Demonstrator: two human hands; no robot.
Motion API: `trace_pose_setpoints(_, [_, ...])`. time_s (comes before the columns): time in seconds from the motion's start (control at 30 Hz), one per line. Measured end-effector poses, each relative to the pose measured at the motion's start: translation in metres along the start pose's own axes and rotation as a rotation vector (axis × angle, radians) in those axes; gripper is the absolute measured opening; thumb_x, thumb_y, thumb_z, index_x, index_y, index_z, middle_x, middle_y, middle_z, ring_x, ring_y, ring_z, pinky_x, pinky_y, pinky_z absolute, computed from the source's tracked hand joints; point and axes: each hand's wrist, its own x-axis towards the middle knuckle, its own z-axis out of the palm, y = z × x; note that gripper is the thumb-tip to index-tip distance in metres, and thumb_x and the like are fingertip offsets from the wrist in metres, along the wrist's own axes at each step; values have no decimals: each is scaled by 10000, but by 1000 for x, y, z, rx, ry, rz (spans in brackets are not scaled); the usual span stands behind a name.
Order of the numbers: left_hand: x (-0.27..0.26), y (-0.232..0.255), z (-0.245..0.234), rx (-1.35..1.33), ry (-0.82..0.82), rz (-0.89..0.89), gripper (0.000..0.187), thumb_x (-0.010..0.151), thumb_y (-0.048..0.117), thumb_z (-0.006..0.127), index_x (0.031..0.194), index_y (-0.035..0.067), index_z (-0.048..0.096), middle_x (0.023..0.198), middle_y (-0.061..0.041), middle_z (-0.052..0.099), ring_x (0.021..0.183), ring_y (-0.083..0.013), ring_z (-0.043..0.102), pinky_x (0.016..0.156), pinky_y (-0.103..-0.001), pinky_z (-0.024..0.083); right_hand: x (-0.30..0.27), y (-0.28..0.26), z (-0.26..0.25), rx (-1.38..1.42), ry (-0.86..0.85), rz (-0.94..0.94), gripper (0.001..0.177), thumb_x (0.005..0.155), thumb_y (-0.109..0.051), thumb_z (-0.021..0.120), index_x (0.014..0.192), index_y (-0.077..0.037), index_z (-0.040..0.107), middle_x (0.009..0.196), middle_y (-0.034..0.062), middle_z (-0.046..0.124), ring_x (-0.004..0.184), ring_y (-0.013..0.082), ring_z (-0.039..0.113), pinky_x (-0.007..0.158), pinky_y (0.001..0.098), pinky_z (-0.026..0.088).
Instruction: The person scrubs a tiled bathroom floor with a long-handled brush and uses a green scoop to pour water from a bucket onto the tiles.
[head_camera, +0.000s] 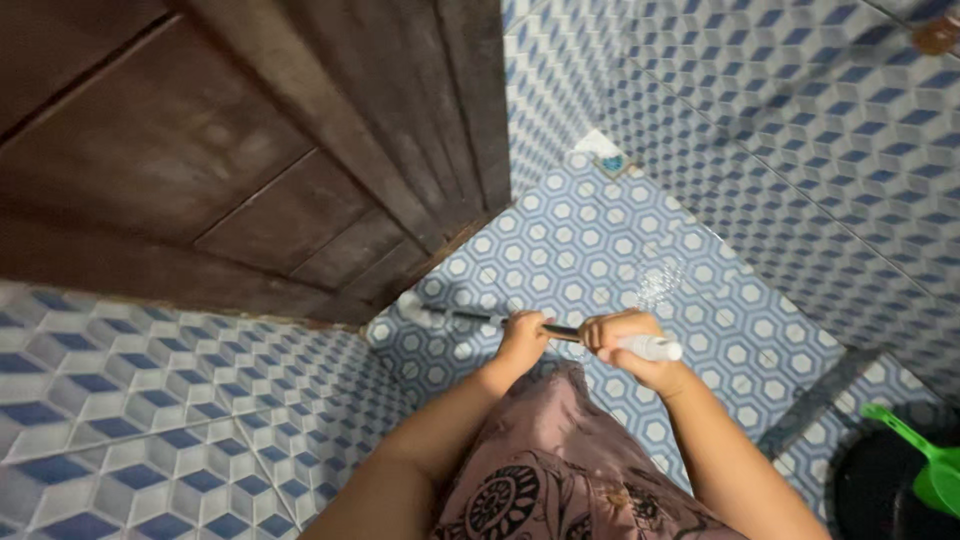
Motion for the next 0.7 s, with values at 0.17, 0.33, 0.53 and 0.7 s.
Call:
trace_pose_setpoints(0.17, [16,10,11,-96,-35,117,85,740,50,685,823,57,671,806,-173,657,823,-404,633,746,-484,478,-8,-22,-1,-162,-40,-7,210,843,15,589,679,-33,466,660,80,508,656,256,509,694,412,470])
trace_pose_setpoints(0.33, [93,25,80,-167,-82,305,90,804,144,684,799,57,663,808,-184,653,801,-405,619,726,-479,485,-19,-32,-22,-500,-59,-125,226,856,-10,613,687,-51,468,654,54,512,643,221,537,740,391,508])
trace_pose_setpoints(0.53, [164,42,119,126,-198,277,338,860,317,716,648,70,628,726,-187,643,751,-415,629,670,-490,501,-16,-24,-61,-600,214,-16,141,799,-39,612,678,-29,539,662,74,603,607,235,573,625,359,486])
trace_pose_setpoints(0.7, [109,34,87,48,-390,-15,141,865,234,616,794,134,685,731,-166,663,700,-371,678,631,-463,509,-17,-38,-75,-356,12,-70,201,798,-70,648,659,-38,506,665,88,574,643,236,573,671,369,499])
